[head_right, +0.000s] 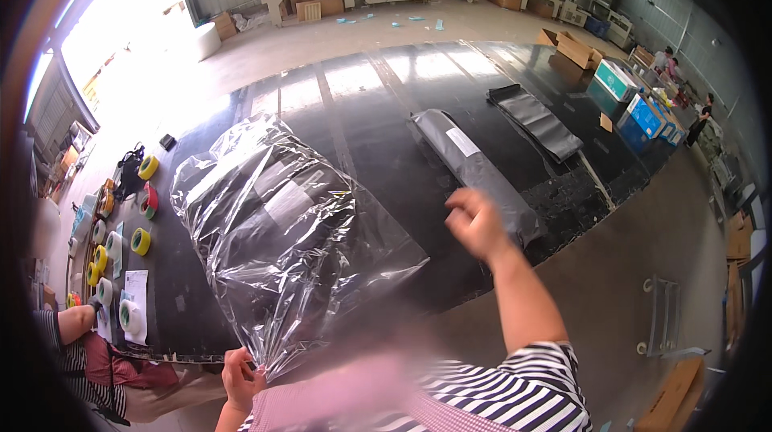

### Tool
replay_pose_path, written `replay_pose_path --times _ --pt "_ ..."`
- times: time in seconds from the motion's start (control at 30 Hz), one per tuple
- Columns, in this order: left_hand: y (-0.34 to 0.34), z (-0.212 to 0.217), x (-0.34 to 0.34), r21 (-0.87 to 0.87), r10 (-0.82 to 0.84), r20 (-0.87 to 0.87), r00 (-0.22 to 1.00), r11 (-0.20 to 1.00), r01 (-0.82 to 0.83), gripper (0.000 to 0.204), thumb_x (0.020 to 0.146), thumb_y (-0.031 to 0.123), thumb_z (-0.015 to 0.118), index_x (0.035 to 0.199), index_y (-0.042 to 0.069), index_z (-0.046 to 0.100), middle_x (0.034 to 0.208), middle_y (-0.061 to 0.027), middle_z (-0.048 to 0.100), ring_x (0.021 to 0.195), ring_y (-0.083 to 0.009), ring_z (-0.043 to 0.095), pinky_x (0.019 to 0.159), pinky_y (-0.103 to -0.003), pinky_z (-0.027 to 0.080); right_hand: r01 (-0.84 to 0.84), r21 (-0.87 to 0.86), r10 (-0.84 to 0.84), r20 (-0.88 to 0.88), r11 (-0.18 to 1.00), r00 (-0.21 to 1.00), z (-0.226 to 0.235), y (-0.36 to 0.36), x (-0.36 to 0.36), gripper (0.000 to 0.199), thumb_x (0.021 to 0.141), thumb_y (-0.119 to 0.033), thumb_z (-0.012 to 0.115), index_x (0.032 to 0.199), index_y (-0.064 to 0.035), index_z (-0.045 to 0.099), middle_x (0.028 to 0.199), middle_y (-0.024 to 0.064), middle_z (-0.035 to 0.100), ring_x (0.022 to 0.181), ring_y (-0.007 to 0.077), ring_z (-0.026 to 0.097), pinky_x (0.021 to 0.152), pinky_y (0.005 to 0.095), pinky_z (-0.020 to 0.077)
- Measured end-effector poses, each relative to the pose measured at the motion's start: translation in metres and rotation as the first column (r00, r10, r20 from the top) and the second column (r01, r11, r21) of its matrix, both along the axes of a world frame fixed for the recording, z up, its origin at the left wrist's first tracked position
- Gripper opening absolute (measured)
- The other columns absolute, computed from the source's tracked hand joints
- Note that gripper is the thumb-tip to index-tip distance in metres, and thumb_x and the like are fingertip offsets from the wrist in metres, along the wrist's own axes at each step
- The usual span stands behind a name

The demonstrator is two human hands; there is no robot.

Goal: The person labels and packs grey padded envelopes into a large plastic bag. The person takes shipping labels and applies them to the envelopes, then places the envelopes into a clear plastic bag and seals it.

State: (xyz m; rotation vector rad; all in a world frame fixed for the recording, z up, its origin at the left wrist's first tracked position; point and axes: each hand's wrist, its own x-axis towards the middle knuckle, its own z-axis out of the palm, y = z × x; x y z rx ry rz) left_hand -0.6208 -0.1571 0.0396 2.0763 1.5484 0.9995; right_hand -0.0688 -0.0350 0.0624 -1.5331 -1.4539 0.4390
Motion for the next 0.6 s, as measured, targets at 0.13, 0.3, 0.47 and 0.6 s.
replay_pose_path --times 0.13,0.3,0.47,0.6 --pt "0.006 -0.014 0.023 0.28 -0.187 -0.288 0.939 0.921 0.269 0.042 0.071 0.01 0.072 0.113 0.016 0.068 0.114 -0.0134 0.056 0.073 -0.022 0.056 0.06 -0.034 0.047 0.494 -0.221 -0.342 0.491 0.841 0.801 -0.031 0.068 0.163 0.088 0.061 -0.034 0.091 0.133 -0.0008 0.055 0.139 0.0205 0.055 0.128 0.0344 0.054 0.107 0.0426 0.0439" --pt "-0.001 -0.008 0.05 0.423 0.258 -0.709 0.656 0.9 0.102 0.049 0.081 0.013 0.064 0.128 0.026 0.067 0.133 -0.0158 0.053 0.104 -0.0282 0.053 0.09 -0.045 0.04 0.422 -0.615 -0.103 0.484 0.667 0.869 -0.04 0.106 0.121 0.139 0.05 -0.042 0.095 0.158 -0.0038 0.017 0.134 0.0213 0.061 0.125 0.0327 0.059 0.107 0.0415 0.0446" --pt "0.011 0.015 0.082 0.304 0.169 -0.681 0.712 0.95 0.066 0.046 0.078 0.007 0.067 0.123 0.015 0.068 0.12 -0.0114 0.056 0.101 -0.0283 0.056 0.086 -0.043 0.043 0.274 -0.51 -0.085 0.363 0.815 0.928 -0.046 0.074 0.127 0.108 0.057 -0.027 0.09 0.149 -0.0083 0.037 0.126 0.0196 0.065 0.114 0.033 0.065 0.1 0.0448 0.0496" --pt "0.027 0.01 0.068 0.179 0.029 -0.573 0.819 0.98 0.091 0.02 0.081 0.004 0.062 0.1 0.009 0.067 0.087 -0.0088 0.054 0.081 -0.0287 0.057 0.069 -0.04 0.047 -0.415 -0.496 -0.007 -0.647 0.763 0.762 -0.025 0.003 0.076 0.104 0.056 -0.015 0.088 0.147 -0.0025 0.038 0.123 0.0134 0.064 0.109 0.0267 0.065 0.097 0.0418 0.0513"
